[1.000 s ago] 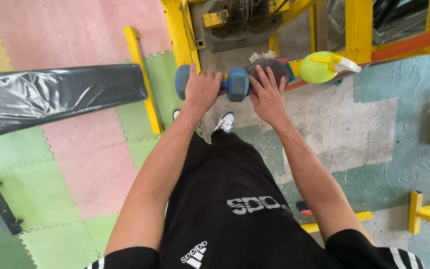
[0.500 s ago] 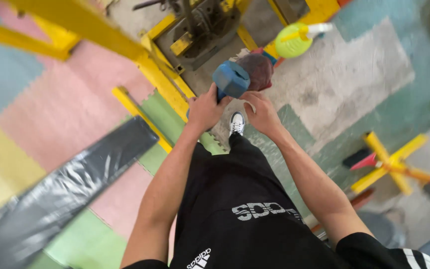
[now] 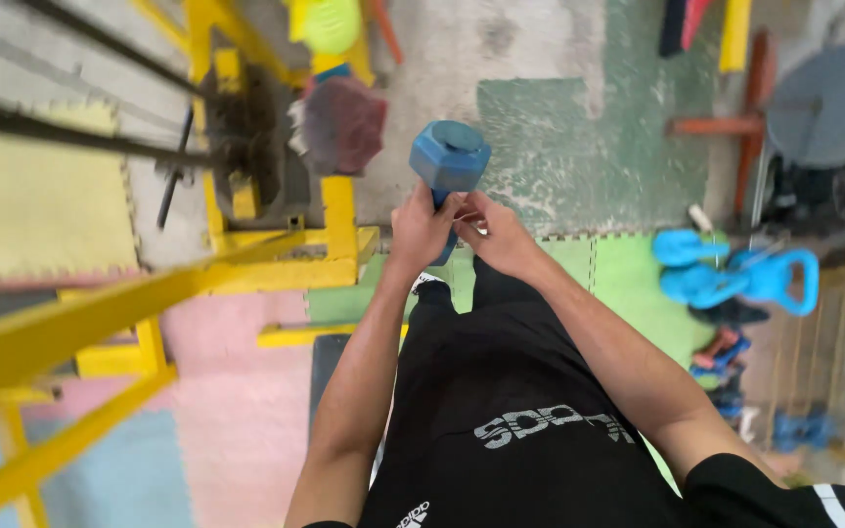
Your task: Cleaning dumbbells of various colors using a cloth in a gym setting.
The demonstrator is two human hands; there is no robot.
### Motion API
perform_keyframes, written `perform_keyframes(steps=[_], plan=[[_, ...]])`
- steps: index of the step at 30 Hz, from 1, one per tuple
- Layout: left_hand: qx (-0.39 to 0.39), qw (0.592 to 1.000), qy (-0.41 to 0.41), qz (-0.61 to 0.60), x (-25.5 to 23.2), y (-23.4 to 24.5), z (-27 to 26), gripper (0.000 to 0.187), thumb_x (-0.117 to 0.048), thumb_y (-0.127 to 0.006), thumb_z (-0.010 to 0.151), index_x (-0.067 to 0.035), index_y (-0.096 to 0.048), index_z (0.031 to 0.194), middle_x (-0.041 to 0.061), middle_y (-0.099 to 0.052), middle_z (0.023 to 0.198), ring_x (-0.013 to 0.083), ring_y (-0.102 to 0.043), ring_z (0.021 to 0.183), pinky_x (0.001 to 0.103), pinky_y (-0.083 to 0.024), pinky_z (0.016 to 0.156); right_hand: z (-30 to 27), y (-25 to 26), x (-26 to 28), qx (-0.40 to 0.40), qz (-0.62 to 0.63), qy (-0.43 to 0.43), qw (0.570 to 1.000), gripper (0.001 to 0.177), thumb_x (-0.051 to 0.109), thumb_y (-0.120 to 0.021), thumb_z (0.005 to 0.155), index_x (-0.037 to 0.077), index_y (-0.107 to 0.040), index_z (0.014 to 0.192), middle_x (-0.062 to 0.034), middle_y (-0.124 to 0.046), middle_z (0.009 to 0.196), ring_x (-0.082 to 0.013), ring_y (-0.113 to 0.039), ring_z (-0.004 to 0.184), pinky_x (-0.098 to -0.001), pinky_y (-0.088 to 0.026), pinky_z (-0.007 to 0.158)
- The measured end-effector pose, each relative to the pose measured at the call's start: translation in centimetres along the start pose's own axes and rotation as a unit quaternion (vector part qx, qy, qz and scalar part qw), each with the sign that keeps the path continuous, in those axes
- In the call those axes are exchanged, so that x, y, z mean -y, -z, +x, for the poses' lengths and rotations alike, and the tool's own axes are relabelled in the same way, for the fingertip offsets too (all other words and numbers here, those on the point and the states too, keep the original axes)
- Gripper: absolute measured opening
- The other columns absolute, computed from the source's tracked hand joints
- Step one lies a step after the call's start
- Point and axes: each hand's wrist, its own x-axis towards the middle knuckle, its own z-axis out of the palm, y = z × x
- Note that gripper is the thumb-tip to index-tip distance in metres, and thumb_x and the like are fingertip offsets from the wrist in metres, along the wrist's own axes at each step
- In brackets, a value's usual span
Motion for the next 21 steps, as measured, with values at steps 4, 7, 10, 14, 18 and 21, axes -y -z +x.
perform_keyframes(steps=[4, 7, 10, 14, 18, 21], plan=[[0.098, 0.992, -0.023, -0.080, -5.0, -4.0, 0.1, 0.042, -0.039, -0.065, 0.095, -0.009, -0.061, 0.124, 0.017, -0.076, 0.105, 0.0397, -0.071, 0.100, 0.049, -0.055, 0.081, -4.9, 2.7, -0.7, -0.107, 0.002, -0.045, 0.993, 0.043, 0.007, -0.067, 0.095, 0.006, -0.050, 0.134, -0.0120, -0.073, 0.117, -0.0256, -0.073, 0.106, -0.0386, -0.055, 0.087], [0.165, 0.984, -0.053, -0.038, -7.0, -8.7, -0.1, 0.041, -0.039, -0.067, 0.097, -0.007, -0.061, 0.122, 0.019, -0.075, 0.105, 0.0415, -0.071, 0.101, 0.049, -0.055, 0.082, -8.6, 4.3, -3.1, -0.189, 0.052, -0.054, 0.979, 0.043, 0.006, -0.067, 0.093, 0.005, -0.050, 0.133, -0.0145, -0.071, 0.121, -0.0273, -0.072, 0.110, -0.0425, -0.054, 0.089], [0.229, 0.971, -0.063, -0.022, -10.4, -13.9, -1.7, 0.045, -0.043, -0.066, 0.097, -0.006, -0.060, 0.123, 0.019, -0.076, 0.102, 0.0428, -0.071, 0.098, 0.050, -0.055, 0.081, -13.2, 6.8, -5.6, -0.277, 0.063, -0.040, 0.958, 0.042, 0.006, -0.066, 0.093, 0.004, -0.051, 0.133, -0.0158, -0.071, 0.120, -0.0282, -0.071, 0.113, -0.0424, -0.056, 0.094], [0.301, 0.951, -0.072, 0.011, -14.3, -22.8, -5.6, 0.048, -0.048, -0.065, 0.095, -0.009, -0.062, 0.122, 0.017, -0.077, 0.100, 0.0414, -0.072, 0.097, 0.049, -0.055, 0.081, -20.8, 10.3, -8.6, -0.372, 0.046, -0.056, 0.925, 0.041, 0.004, -0.064, 0.095, 0.001, -0.052, 0.133, -0.0170, -0.072, 0.122, -0.0309, -0.070, 0.118, -0.0422, -0.053, 0.101], [0.370, 0.926, -0.057, 0.048, -19.8, -32.5, -11.4, 0.051, -0.052, -0.064, 0.095, -0.009, -0.060, 0.122, 0.015, -0.078, 0.098, 0.0370, -0.076, 0.094, 0.047, -0.056, 0.081, -30.0, 13.7, -12.6, -0.464, 0.089, -0.092, 0.877, 0.041, 0.005, -0.063, 0.095, 0.001, -0.053, 0.134, -0.0181, -0.071, 0.123, -0.0302, -0.070, 0.115, -0.0406, -0.054, 0.098], [0.391, 0.915, -0.097, 0.011, -22.5, -39.5, -16.7, 0.052, -0.048, -0.063, 0.093, -0.010, -0.059, 0.128, 0.016, -0.077, 0.098, 0.0368, -0.075, 0.092, 0.047, -0.055, 0.080, -37.1, 16.7, -15.5, -0.508, 0.107, -0.128, 0.845, 0.043, 0.006, -0.062, 0.094, 0.001, -0.053, 0.136, -0.0176, -0.069, 0.125, -0.0292, -0.069, 0.112, -0.0402, -0.054, 0.095]])
